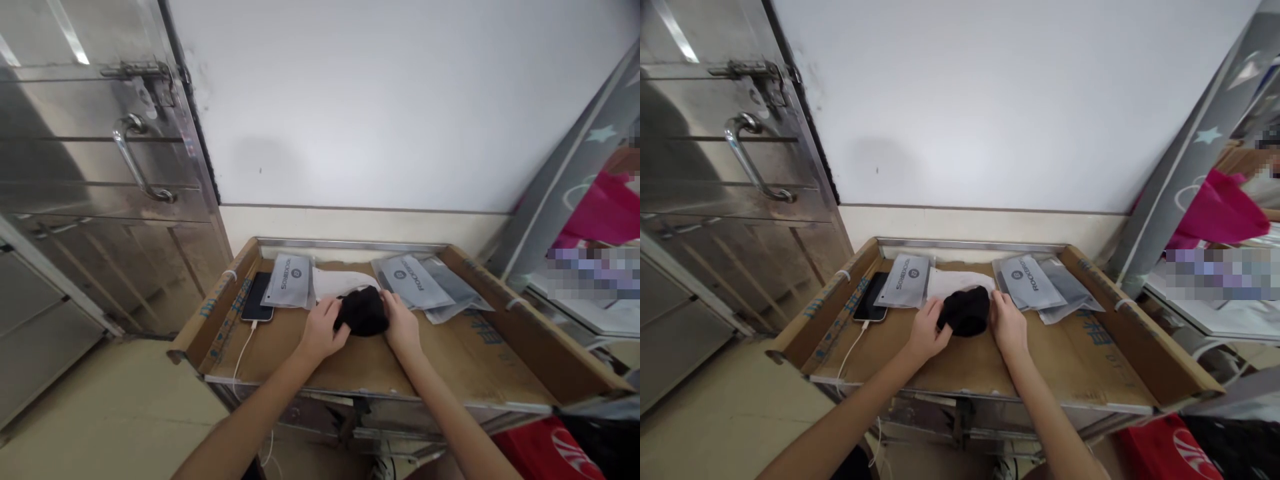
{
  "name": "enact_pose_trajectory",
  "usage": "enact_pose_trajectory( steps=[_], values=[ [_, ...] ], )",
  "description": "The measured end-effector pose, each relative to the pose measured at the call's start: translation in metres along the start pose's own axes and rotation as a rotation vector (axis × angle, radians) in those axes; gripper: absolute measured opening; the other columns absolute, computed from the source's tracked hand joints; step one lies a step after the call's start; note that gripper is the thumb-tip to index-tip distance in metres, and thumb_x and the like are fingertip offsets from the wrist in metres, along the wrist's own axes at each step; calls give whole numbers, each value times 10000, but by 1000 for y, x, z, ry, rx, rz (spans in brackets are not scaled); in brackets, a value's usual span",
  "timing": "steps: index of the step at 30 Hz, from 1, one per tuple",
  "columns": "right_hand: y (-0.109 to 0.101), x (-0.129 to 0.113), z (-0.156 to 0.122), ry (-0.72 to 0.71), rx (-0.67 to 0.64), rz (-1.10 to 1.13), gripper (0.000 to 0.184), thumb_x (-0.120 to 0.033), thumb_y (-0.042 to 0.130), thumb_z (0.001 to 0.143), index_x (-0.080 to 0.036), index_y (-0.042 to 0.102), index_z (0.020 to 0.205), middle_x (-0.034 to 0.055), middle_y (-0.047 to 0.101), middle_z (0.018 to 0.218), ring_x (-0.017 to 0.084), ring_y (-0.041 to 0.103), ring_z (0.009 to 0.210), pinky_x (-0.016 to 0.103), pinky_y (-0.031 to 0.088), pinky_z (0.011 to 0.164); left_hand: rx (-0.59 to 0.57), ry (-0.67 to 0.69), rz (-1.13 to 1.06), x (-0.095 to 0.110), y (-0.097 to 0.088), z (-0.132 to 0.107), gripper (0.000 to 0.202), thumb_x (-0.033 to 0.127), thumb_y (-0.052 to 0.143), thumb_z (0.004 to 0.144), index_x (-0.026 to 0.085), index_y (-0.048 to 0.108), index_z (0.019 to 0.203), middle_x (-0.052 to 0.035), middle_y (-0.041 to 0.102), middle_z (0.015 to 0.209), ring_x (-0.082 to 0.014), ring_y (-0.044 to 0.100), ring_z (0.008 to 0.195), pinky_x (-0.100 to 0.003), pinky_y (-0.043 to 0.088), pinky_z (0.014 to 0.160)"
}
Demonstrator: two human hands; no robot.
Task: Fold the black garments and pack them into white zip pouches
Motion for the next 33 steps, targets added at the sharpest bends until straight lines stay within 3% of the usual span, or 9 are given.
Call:
enact_pose_trajectory(
  steps=[4,9,12,16,21,25,28,31,33],
  values=[
    [5,2,3,-35,-70,53,189,-104,427,770,-203,560,861,39,607,805,144,557,668,232,372,543,28,99,22,14,-19,-20,361,168,473,698,175,550,1050,-74,574,842,-196,535,788,-311,468,693],
    [2,-1,1,88,104,200,283,-161,409,808,-188,570,1038,97,589,1055,193,584,865,316,460,726,-231,52,178,15,-27,-23,518,180,574,641,224,524,1155,-48,591,889,-229,532,905,-429,388,942],
    [-15,-11,-18,267,170,436,298,-303,402,867,-175,512,1113,84,605,918,174,599,751,308,489,675,-339,31,138,16,-30,-21,696,252,639,620,232,421,1281,-78,568,1116,-278,484,1089,-513,237,1062],
    [-33,-27,-47,219,-162,602,417,-424,489,830,-195,429,1173,44,630,852,162,619,716,292,503,654,-406,-92,-63,13,-34,-19,707,285,586,738,209,279,1370,-96,495,1301,-249,447,1195,-430,353,1015],
    [-34,-30,-55,4,-395,504,585,-490,549,772,-200,398,1257,105,607,1088,227,576,1002,402,459,850,-499,-168,-51,5,-36,1,241,264,504,825,237,613,1038,-30,676,999,-197,618,904,-337,475,825],
    [-37,-23,-49,-71,-445,473,655,-493,563,758,-210,357,1311,101,597,1139,232,556,1050,424,424,899,-401,-338,-250,-11,-38,29,149,210,516,808,205,652,867,-11,693,847,-163,628,774,-286,482,745],
    [-40,-16,-47,-121,-456,398,436,-412,523,796,-233,493,1192,73,607,1141,218,540,1081,429,375,954,-171,-655,-379,-40,-42,49,95,208,588,758,168,653,814,-38,689,822,-166,634,782,-279,482,761],
    [-40,-9,-47,-141,-444,274,271,-257,469,795,-232,602,1029,60,603,1159,220,500,1141,460,304,1012,-2,-843,-341,-64,-50,57,228,240,527,813,137,605,1001,-107,663,971,-199,628,902,-328,471,822],
    [-41,-8,-49,-122,-432,201,316,-177,450,749,-217,626,1009,75,576,1199,239,460,1184,488,282,1024,73,-813,-301,-65,-56,53,320,291,435,873,147,521,1145,-132,600,1133,-208,582,1032,-352,444,885]
  ],
)
Point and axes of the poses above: each hand's wrist, its own z-axis towards the middle knuckle, its own y-axis out of the palm, x = y × z, the point moved 1 cm from there along z, towards the middle knuckle
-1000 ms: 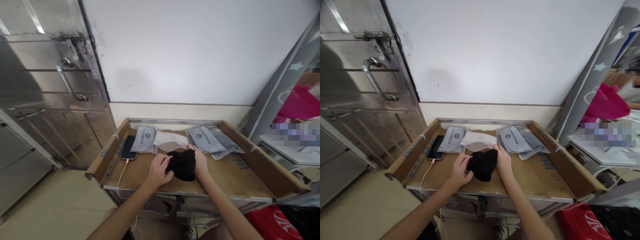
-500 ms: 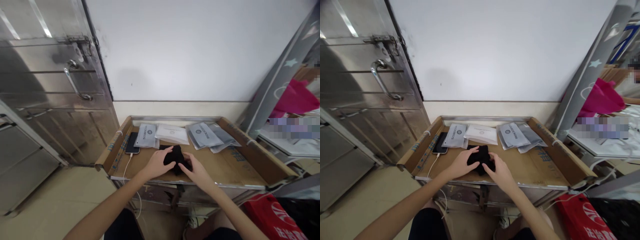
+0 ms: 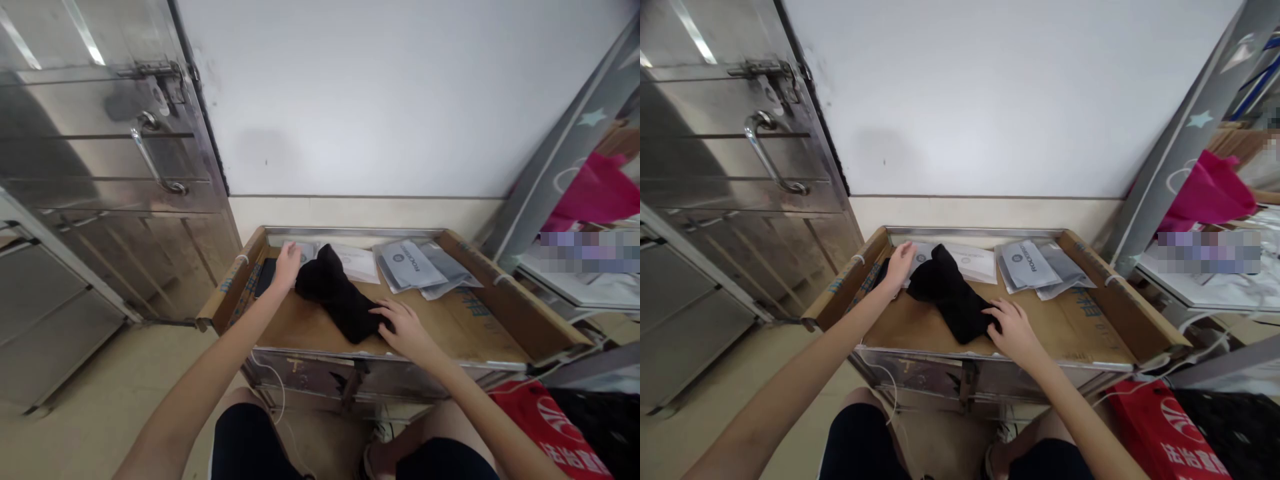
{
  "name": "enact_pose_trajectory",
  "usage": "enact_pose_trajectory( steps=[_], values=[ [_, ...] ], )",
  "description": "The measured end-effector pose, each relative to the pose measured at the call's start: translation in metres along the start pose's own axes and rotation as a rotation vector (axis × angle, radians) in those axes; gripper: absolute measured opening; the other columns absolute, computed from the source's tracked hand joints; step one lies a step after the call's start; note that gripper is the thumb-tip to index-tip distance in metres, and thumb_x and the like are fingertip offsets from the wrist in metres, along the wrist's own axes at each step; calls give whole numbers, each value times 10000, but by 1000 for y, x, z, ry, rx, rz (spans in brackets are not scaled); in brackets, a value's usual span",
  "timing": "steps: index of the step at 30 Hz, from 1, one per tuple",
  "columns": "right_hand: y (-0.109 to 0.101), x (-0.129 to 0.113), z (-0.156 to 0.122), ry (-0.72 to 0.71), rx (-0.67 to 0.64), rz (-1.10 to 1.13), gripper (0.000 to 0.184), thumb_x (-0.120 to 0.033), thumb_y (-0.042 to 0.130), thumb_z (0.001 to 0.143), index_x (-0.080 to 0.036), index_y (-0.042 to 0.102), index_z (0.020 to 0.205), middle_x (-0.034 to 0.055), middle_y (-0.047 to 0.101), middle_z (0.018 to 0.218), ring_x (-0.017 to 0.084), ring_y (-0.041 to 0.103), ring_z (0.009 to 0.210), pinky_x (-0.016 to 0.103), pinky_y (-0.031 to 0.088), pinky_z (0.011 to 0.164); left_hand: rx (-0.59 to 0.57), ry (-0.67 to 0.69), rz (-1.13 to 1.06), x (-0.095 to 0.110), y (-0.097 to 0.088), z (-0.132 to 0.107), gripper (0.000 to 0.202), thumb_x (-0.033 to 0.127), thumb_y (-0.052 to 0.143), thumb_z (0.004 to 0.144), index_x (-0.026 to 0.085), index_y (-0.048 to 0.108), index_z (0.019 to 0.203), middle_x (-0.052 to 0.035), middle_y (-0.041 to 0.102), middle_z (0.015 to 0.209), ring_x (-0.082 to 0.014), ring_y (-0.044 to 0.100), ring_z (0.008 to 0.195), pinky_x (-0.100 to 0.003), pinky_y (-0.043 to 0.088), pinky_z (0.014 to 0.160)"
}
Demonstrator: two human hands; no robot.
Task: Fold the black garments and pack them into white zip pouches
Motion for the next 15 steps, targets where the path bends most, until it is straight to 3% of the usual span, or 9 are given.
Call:
enact_pose_trajectory(
  steps=[2,5,7,10,13,15],
  values=[
    [0,-4,-3,9,13,-35,391,-113,439,690,-191,631,1021,99,538,1244,257,413,1226,497,272,1033,3,175,80,-1,-3,-17,388,363,424,882,181,454,1224,-118,523,1254,-211,500,1156,-363,389,967],
    [0,-15,-5,-65,-7,16,561,-31,390,606,-165,587,1114,103,500,1287,227,391,1245,436,294,1046,-192,471,398,-5,1,-50,547,415,546,805,221,391,1292,-89,474,1319,-243,414,1232,-401,295,1045],
    [-1,-18,-3,-107,-64,81,636,-7,357,585,-167,551,1169,86,528,1260,186,452,1191,372,350,1016,-334,491,603,-13,6,-61,596,385,578,778,210,376,1311,-96,498,1300,-260,431,1213,-426,275,1047],
    [-5,-6,4,-59,-98,48,533,-44,353,675,-177,576,1141,85,583,1182,184,525,1103,356,394,966,-447,418,724,-24,7,-60,635,375,542,797,171,314,1353,-117,501,1298,-261,447,1202,-435,272,1041],
    [-13,11,5,36,3,-117,333,-259,395,827,-185,620,1061,101,604,1134,239,515,1109,433,357,979,-517,446,704,-29,1,-57,793,506,546,768,162,212,1399,-124,404,1383,-267,354,1282,-437,196,1081],
    [-18,16,2,32,70,-210,378,-436,474,805,-190,620,1051,111,578,1168,286,459,1166,475,317,993,-557,475,688,-29,-5,-61,892,602,549,722,169,182,1409,-117,340,1425,-270,299,1315,-433,157,1099]
  ],
)
Point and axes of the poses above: each hand's wrist, its own z-axis towards the middle knuckle, its own y-axis out of the palm, x = y × z, the point moved 1 cm from there along z, towards the middle knuckle
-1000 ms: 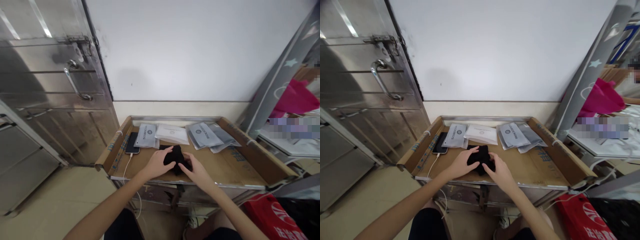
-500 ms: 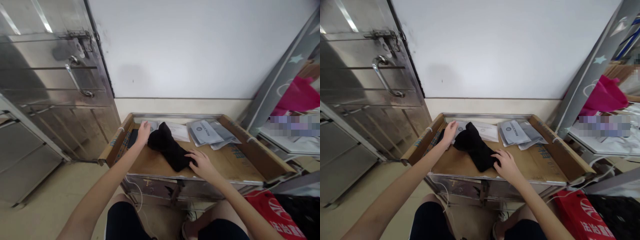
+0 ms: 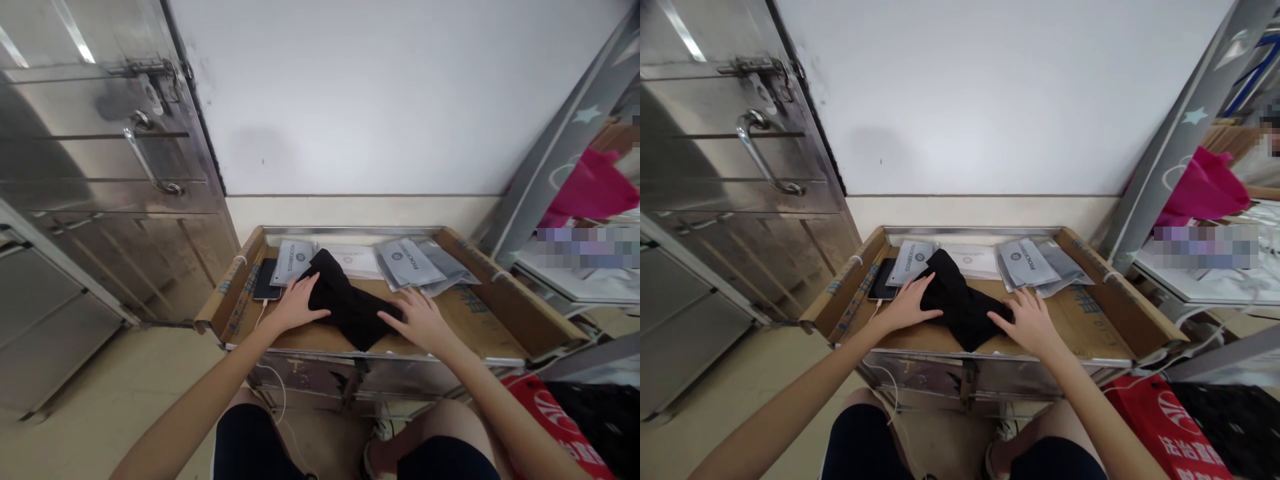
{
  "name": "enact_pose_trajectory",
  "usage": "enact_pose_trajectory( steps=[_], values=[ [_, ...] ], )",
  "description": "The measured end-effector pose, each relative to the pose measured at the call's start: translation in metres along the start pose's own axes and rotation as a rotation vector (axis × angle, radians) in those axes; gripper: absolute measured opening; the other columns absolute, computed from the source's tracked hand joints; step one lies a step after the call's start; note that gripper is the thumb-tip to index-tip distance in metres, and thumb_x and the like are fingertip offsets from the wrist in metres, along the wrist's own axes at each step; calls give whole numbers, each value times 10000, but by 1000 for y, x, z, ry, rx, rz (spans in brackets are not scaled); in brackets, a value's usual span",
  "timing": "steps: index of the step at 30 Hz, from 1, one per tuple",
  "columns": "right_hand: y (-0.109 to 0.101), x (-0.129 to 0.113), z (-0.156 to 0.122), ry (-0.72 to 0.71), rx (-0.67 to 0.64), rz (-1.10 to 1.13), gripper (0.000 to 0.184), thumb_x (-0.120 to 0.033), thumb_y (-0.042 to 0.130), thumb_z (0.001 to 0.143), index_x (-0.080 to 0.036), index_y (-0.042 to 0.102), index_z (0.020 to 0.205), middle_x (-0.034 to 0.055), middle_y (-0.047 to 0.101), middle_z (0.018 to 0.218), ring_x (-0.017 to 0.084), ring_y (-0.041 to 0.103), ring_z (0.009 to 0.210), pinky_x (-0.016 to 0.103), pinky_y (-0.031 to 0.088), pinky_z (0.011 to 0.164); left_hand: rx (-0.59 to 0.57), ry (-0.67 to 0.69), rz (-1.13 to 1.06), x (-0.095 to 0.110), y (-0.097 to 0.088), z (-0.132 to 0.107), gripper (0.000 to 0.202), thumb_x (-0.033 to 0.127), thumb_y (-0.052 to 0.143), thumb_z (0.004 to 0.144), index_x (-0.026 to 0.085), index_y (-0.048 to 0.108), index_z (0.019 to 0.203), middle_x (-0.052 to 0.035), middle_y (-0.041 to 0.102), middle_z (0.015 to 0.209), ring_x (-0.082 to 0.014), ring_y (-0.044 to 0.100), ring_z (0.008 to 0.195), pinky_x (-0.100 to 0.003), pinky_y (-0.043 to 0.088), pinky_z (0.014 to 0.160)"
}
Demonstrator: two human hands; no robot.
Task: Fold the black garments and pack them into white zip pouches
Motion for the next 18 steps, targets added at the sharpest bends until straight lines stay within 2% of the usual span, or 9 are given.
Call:
enact_pose_trajectory(
  steps=[2,4,6,8,10,13,15,18],
  values=[
    [-3,0,-4,-54,-7,-34,406,-470,533,760,-193,615,1045,116,557,1191,294,453,1165,457,332,974,-16,13,-6,2,-2,-10,932,652,538,698,178,172,1413,-108,302,1446,-269,279,1325,-422,170,1098],
    [-5,2,-2,-97,-89,-28,291,-375,501,796,-192,623,985,104,603,1092,245,542,1034,380,400,890,-31,2,-14,6,-3,-21,932,666,519,702,185,163,1417,-105,291,1451,-266,286,1322,-411,216,1082],
    [-10,9,10,-47,-117,-40,228,-275,431,831,-190,629,908,81,641,945,205,591,875,325,431,784,-49,-15,-14,12,-4,-29,939,671,511,704,186,147,1421,-106,293,1450,-268,301,1313,-406,258,1060],
    [-19,20,31,86,-14,-58,245,-257,393,850,-190,622,909,73,648,886,200,596,807,303,430,707,-82,-31,5,22,-4,-36,985,699,519,674,183,142,1424,-120,285,1452,-290,322,1298,-419,285,1039],
    [-30,29,55,234,168,-65,268,-287,383,863,-189,610,967,87,642,909,212,592,801,302,420,666,-117,-54,40,34,-4,-41,986,731,492,664,182,173,1419,-140,284,1449,-322,353,1273,-441,311,1009],
    [-42,24,78,317,350,-78,336,-338,390,865,-167,558,1100,131,603,996,243,573,858,320,415,680,-87,-118,108,47,-3,-40,781,673,378,782,196,271,1391,-129,359,1413,-322,436,1204,-441,353,959],
    [-40,8,75,255,351,-42,344,-349,381,871,-159,538,1112,132,590,1004,233,566,876,316,421,707,-31,-148,153,48,-5,-35,653,591,372,835,204,336,1359,-104,455,1350,-302,483,1148,-428,371,935],
    [-18,-23,47,49,146,77,305,-347,353,887,-187,551,1056,85,607,951,192,578,853,291,436,730,-17,-84,161,42,-5,-24,607,549,487,799,215,422,1301,-75,549,1256,-286,507,1094,-409,386,920]
  ],
)
Point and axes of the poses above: each hand's wrist, its own z-axis towards the middle knuckle, its own y-axis out of the palm, x = y × z, the point moved 1 cm from there along z, towards the middle knuckle
